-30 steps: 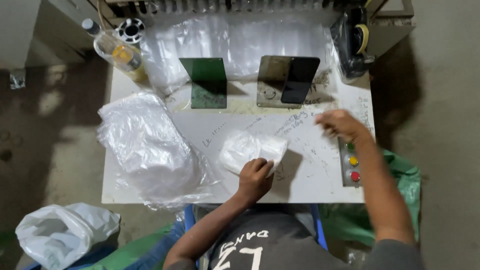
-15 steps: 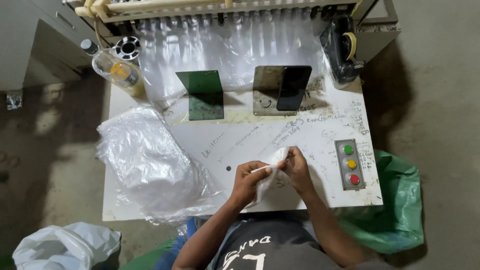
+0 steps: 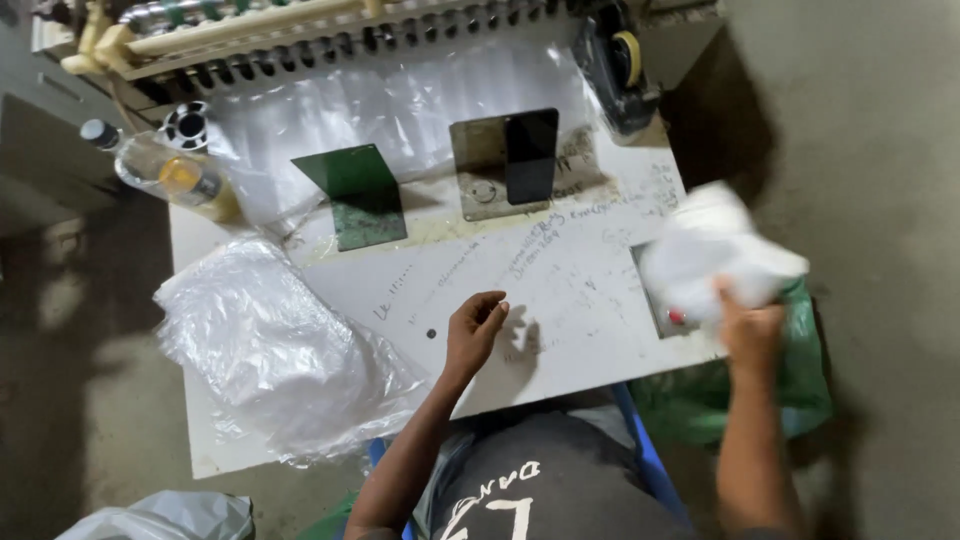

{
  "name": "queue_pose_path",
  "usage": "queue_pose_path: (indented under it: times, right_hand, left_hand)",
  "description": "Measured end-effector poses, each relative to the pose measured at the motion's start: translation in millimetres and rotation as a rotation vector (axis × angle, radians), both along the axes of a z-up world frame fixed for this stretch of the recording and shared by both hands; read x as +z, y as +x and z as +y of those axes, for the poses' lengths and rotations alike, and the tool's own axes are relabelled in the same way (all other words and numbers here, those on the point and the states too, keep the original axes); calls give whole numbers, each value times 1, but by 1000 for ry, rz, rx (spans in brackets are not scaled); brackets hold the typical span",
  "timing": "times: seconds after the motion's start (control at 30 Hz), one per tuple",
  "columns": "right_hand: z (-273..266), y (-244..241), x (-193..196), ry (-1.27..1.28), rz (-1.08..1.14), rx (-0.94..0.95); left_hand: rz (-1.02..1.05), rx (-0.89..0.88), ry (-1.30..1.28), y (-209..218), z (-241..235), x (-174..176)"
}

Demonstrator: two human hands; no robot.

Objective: Folding and stacking plastic bags at a factory workstation.

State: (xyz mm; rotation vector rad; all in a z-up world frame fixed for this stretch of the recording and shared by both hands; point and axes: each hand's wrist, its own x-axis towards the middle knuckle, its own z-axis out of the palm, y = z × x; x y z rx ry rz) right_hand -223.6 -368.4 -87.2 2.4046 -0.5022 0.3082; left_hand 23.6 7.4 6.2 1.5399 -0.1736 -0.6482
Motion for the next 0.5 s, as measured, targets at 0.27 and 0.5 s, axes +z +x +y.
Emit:
queue_pose_path:
  times: [0.27, 0.5]
  right_hand:
    - [-21, -99, -65, 1027, -569, -671]
    - [13, -58, 1, 1190, -1051, -637]
  left_hand:
    - [-763, -103, 249, -25, 0, -60]
    - [-931, -72, 231, -33, 4, -55]
